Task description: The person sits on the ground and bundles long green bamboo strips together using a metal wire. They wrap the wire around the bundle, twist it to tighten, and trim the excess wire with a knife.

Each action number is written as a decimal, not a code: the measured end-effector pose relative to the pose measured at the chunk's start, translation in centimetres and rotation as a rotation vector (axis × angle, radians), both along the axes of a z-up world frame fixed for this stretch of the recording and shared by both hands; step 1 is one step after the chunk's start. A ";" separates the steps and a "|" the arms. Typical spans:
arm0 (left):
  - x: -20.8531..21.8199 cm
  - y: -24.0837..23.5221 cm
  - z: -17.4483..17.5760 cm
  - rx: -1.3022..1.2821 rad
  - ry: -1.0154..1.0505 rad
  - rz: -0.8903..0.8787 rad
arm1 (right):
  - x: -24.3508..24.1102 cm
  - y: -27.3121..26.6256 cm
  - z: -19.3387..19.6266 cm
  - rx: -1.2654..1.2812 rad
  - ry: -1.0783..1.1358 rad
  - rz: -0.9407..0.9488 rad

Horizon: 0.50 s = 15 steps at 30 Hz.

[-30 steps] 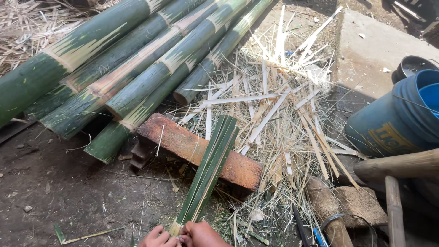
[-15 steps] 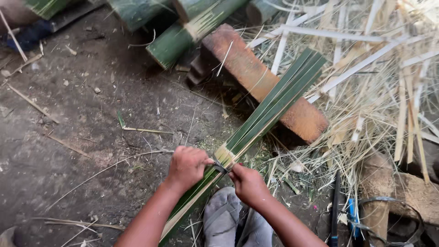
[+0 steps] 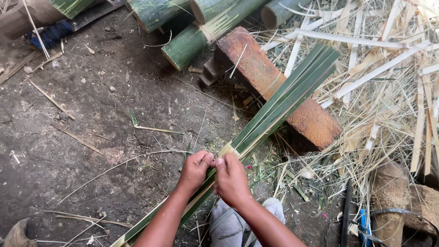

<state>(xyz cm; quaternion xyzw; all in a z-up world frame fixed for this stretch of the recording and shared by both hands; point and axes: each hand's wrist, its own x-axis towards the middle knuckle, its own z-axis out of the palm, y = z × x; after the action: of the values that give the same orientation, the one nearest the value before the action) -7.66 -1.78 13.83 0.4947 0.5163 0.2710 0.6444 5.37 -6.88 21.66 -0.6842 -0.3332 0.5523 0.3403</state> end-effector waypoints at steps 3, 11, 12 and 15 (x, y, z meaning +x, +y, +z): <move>-1.0 0.7 4.9 0.456 0.105 -0.109 | 1.4 -1.7 -0.6 0.554 -0.311 0.187; 0.7 2.3 7.0 0.330 0.374 -0.146 | 1.3 -2.3 2.4 0.444 -0.146 0.129; 0.0 0.8 6.2 0.214 0.427 -0.121 | 1.4 -2.5 2.4 0.414 -0.231 0.161; -1.5 -1.2 4.3 0.357 0.234 -0.034 | 1.3 -2.6 2.5 0.293 -0.364 0.130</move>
<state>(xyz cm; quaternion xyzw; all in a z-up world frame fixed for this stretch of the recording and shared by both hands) -9.19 -3.02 18.14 0.6377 0.5231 0.2881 0.4865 6.70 -9.45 24.14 -0.6930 -0.5090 0.3862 0.3340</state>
